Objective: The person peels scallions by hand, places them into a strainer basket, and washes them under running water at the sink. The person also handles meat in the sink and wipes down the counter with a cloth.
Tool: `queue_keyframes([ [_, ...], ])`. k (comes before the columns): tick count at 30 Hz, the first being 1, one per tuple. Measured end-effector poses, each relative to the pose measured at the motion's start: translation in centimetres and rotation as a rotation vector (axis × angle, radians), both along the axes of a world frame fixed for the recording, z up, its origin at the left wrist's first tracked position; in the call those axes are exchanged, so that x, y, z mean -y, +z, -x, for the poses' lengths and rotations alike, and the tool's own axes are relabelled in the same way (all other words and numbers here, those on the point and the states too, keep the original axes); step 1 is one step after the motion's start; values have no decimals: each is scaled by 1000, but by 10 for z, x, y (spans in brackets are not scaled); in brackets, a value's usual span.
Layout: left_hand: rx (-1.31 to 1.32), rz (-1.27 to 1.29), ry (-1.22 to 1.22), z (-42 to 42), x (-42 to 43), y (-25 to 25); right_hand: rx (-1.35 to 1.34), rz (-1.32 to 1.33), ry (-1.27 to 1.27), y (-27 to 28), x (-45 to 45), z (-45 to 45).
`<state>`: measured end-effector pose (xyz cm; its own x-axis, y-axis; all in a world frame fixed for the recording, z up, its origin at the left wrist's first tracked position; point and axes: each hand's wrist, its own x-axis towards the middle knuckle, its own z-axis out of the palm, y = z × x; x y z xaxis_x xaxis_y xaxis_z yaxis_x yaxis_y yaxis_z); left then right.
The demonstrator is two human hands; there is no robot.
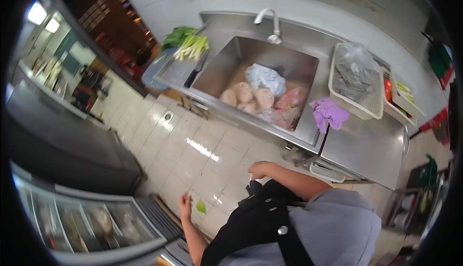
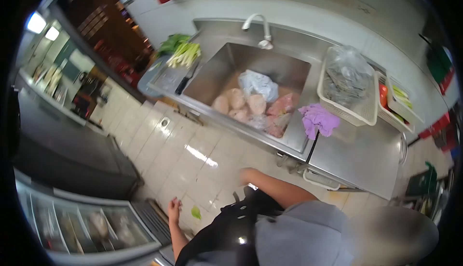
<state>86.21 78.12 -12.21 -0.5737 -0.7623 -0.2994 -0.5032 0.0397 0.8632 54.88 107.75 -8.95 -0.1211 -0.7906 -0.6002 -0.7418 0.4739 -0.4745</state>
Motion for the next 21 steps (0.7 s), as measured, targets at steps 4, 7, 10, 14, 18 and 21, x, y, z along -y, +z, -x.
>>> queue_keyframes([
  [4,284,-209,-1,-44,25,-97,-56,-9,-89,53,97,36],
  [7,555,-321,-201,-19,35,-102,-66,135,-181,62,139,70],
  [10,637,-326,-375,17,68,-100,51,395,-325,75,142,89],
  [14,645,-307,-473,65,137,-96,-119,357,-555,68,111,113],
  [18,592,-280,-412,122,214,-91,-66,468,-851,112,48,120],
  [21,329,-274,-261,181,272,-95,-71,717,-1356,142,-13,124],
])
